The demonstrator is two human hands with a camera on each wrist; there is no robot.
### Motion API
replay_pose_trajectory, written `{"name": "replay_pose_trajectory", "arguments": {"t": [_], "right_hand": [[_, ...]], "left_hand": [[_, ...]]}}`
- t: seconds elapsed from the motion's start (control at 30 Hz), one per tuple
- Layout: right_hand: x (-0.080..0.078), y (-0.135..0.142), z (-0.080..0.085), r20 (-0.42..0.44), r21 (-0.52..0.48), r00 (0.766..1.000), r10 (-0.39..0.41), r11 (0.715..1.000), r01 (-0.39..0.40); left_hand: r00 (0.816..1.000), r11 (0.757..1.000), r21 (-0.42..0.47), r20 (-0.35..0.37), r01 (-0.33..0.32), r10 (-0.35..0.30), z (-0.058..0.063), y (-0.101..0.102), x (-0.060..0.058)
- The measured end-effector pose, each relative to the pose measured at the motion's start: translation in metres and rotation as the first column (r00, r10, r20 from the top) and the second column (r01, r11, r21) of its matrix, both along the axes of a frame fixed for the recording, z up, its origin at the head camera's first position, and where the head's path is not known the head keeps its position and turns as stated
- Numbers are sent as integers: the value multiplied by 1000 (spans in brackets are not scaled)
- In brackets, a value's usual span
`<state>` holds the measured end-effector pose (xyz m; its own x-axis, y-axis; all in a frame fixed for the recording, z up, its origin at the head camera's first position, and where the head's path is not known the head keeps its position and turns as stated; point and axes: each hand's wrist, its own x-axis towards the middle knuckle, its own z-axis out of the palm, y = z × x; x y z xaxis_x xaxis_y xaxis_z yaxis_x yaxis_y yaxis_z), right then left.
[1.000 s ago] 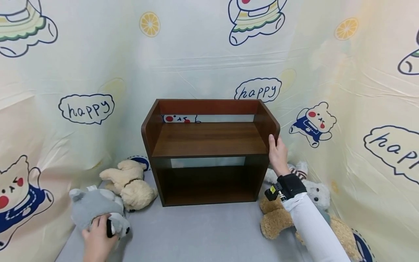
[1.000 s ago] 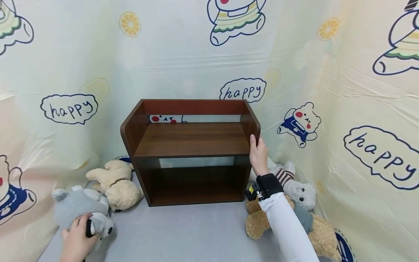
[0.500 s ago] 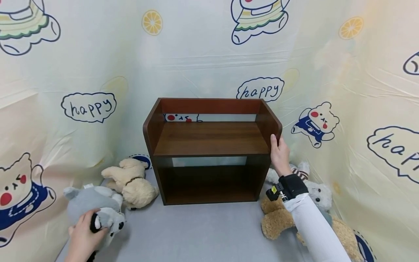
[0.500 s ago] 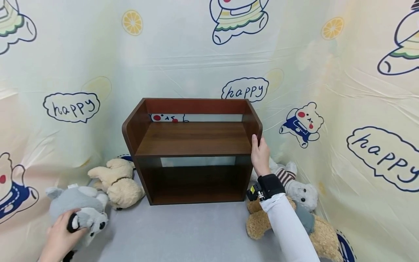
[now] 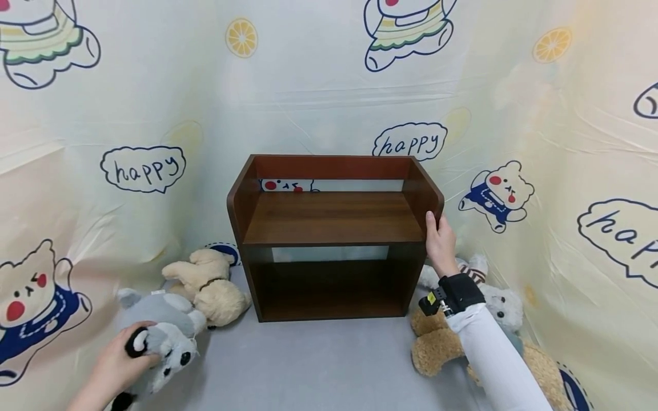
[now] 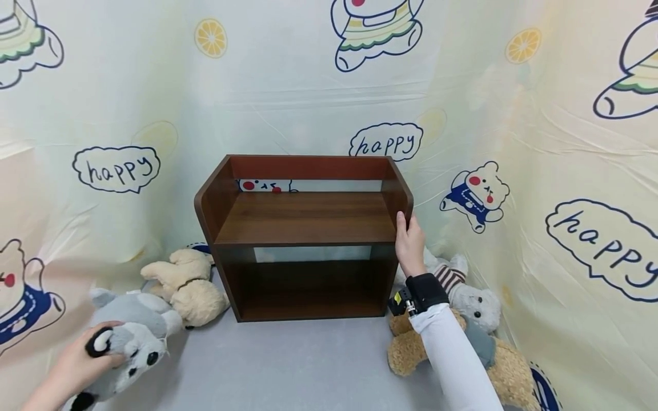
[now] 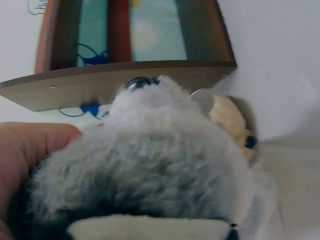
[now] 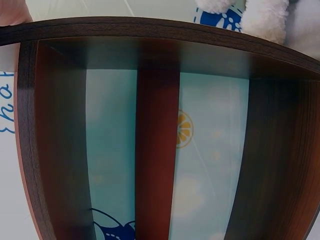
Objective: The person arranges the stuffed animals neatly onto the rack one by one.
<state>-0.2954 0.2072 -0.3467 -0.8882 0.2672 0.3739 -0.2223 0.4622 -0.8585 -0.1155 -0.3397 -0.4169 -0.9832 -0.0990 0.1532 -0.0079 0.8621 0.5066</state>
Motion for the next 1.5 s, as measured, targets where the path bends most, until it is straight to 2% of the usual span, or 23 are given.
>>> {"name": "replay_pose_trajectory", "arguments": {"t": [0.1, 0.17, 0.37, 0.57, 0.9, 1.07, 1.13, 1.3, 1.5], "right_hand": [[0, 0, 0, 0, 3, 1000, 5, 1000, -5], [0, 0, 0, 1, 2, 1000, 7, 1000, -7], [0, 0, -1, 2, 7, 1000, 5, 1000, -5], [0, 0, -1, 3, 4, 1000, 1, 1000, -1], [-1, 1, -2, 8, 2, 1000, 6, 1000, -6], [0, 1, -2, -6, 9, 1000, 0, 1000, 0], [0, 0, -2, -10, 12, 1000, 1, 1000, -1], [-1, -1, -2, -24, 22, 1000, 5, 1000, -4], [-1, -1, -2, -32, 21, 999, 1, 1000, 0]], "left_hand": [[997, 999, -3, 73, 31, -31, 9, 0, 0], [994, 999, -9, 94, 48, -46, 13, 1, -1], [981, 999, 4, 189, 53, -53, 25, 5, -4], [966, 997, 22, 245, 76, -79, 33, 12, -8], [960, 994, 31, 257, 107, -112, 42, 22, -11], [964, 981, 62, 186, 182, -190, 43, 26, -11], [964, 981, 62, 179, 186, -195, 44, 28, -12], [960, 982, 48, 207, 181, -187, 46, 32, -15], [946, 965, 100, 196, 242, -258, 50, 40, -19]]}}
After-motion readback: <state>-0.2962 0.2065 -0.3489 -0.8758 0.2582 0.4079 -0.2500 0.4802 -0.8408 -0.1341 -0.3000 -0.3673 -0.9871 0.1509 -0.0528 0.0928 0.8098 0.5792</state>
